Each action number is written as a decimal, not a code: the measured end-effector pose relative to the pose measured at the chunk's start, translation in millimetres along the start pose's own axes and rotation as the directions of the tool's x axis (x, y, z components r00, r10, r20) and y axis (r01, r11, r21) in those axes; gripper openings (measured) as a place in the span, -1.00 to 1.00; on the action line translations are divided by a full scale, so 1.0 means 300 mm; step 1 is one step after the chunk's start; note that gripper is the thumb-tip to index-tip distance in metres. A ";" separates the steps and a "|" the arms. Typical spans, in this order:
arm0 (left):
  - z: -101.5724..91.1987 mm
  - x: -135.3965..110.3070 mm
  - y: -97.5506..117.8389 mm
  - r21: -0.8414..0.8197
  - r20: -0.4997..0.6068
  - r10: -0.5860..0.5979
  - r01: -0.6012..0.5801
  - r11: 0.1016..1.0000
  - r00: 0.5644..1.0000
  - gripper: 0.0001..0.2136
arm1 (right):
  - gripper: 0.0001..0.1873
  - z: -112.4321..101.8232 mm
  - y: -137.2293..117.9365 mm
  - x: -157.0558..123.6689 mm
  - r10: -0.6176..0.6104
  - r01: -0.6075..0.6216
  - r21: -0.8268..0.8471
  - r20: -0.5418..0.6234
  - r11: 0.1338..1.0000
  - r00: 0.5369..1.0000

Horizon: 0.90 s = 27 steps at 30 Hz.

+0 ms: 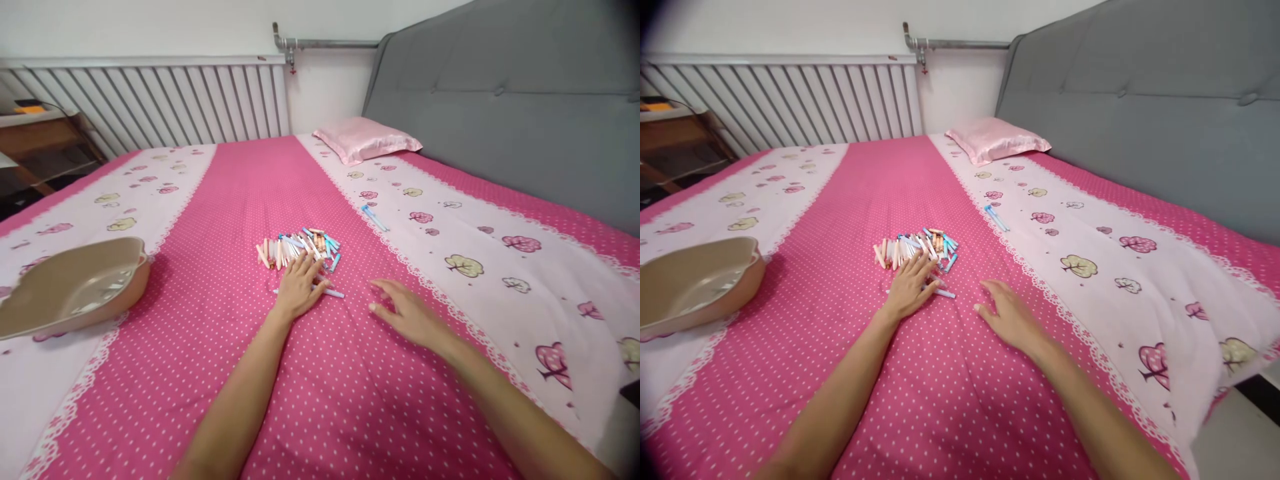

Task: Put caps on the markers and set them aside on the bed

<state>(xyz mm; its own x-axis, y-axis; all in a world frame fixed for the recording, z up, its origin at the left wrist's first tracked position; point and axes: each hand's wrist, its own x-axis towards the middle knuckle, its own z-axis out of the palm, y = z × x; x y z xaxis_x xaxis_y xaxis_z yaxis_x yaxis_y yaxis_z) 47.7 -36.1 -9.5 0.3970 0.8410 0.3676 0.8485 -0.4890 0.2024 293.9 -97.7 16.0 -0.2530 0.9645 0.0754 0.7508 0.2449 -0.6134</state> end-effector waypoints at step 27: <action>-0.043 -0.003 -0.013 0.203 -0.183 -0.220 0.256 0.945 0.958 -0.68 | -0.60 0.085 0.024 -0.045 -0.072 0.026 -0.360 -0.117 0.932 0.991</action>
<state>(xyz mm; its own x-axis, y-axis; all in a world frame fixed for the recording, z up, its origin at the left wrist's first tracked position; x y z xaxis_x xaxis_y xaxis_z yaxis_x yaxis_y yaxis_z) 39.6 -37.8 1.0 0.1293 0.8710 0.4739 0.9745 -0.1999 0.1015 287.3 -111.5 -9.5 -0.2337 0.9492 0.2106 0.9135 0.2885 -0.2867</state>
